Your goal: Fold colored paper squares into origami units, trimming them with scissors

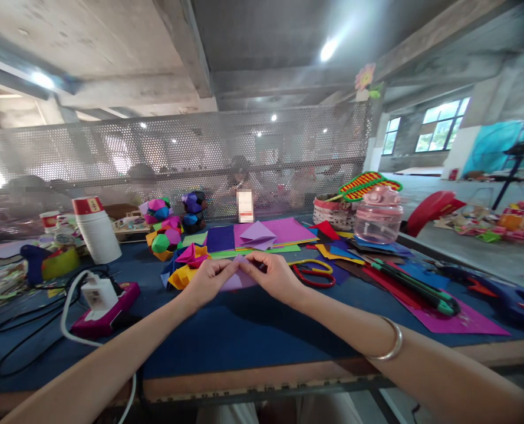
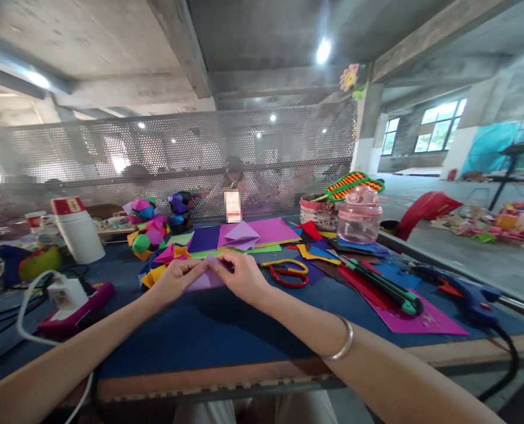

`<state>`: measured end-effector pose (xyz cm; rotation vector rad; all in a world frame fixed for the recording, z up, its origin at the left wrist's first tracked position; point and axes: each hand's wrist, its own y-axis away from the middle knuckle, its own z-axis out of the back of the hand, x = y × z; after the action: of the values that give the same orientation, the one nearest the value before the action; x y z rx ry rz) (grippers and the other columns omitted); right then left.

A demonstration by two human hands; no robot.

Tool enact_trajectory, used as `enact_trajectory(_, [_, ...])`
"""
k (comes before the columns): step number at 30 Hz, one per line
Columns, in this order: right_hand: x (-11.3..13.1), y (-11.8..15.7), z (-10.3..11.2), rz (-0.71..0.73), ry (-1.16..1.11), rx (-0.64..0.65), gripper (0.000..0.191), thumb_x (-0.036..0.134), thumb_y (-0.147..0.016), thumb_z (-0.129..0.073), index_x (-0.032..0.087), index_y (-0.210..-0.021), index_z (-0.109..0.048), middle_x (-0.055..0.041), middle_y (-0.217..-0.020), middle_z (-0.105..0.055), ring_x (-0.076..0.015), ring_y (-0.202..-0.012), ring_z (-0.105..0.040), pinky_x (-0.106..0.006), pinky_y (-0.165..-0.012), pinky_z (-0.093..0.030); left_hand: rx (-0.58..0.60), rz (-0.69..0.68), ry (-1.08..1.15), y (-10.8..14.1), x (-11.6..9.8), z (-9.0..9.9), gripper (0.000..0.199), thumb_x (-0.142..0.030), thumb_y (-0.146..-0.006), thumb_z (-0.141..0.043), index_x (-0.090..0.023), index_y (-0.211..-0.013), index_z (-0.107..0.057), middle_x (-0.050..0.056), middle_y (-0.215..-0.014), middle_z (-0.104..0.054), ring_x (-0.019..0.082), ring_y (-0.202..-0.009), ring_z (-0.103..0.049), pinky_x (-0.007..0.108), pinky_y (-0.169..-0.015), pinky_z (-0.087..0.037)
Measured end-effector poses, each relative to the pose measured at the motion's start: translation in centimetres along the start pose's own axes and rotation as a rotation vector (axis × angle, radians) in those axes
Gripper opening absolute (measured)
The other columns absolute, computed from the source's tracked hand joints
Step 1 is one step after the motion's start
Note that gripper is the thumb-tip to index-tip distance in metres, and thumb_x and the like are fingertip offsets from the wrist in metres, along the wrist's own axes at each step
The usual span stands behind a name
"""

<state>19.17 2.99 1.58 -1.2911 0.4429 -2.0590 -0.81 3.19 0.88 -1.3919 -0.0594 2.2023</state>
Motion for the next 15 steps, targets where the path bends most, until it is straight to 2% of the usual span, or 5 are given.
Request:
enact_trajectory(3, [-0.06, -0.03, -0.09, 0.004, -0.02, -0.021, 0.026, 0.04, -0.091, -0.059, 0.016, -0.09, -0.072, -0.0026, -0.083, -0.07, -0.0153, -0.073, -0.059, -0.024, -0.064, -0.043, -0.004, -0.009, -0.035, -0.06, 0.0, 0.05, 0.03, -0.04, -0.098, -0.058, -0.012, -0.105, -0.065, 0.003, -0.095, -0.067, 0.017, -0.079, -0.066, 0.032, -0.07, -0.057])
enact_trajectory(15, [0.13, -0.06, 0.04, -0.02, -0.029, -0.031, 0.024, 0.037, -0.091, -0.06, 0.016, -0.084, -0.071, -0.0031, -0.078, -0.07, -0.0152, -0.068, -0.06, -0.025, -0.062, -0.044, -0.02, -0.054, -0.122, 0.14, -0.15, -0.16, 0.03, -0.04, -0.097, -0.059, -0.012, -0.104, -0.065, 0.003, -0.096, -0.067, 0.018, -0.08, -0.067, 0.032, -0.069, -0.057])
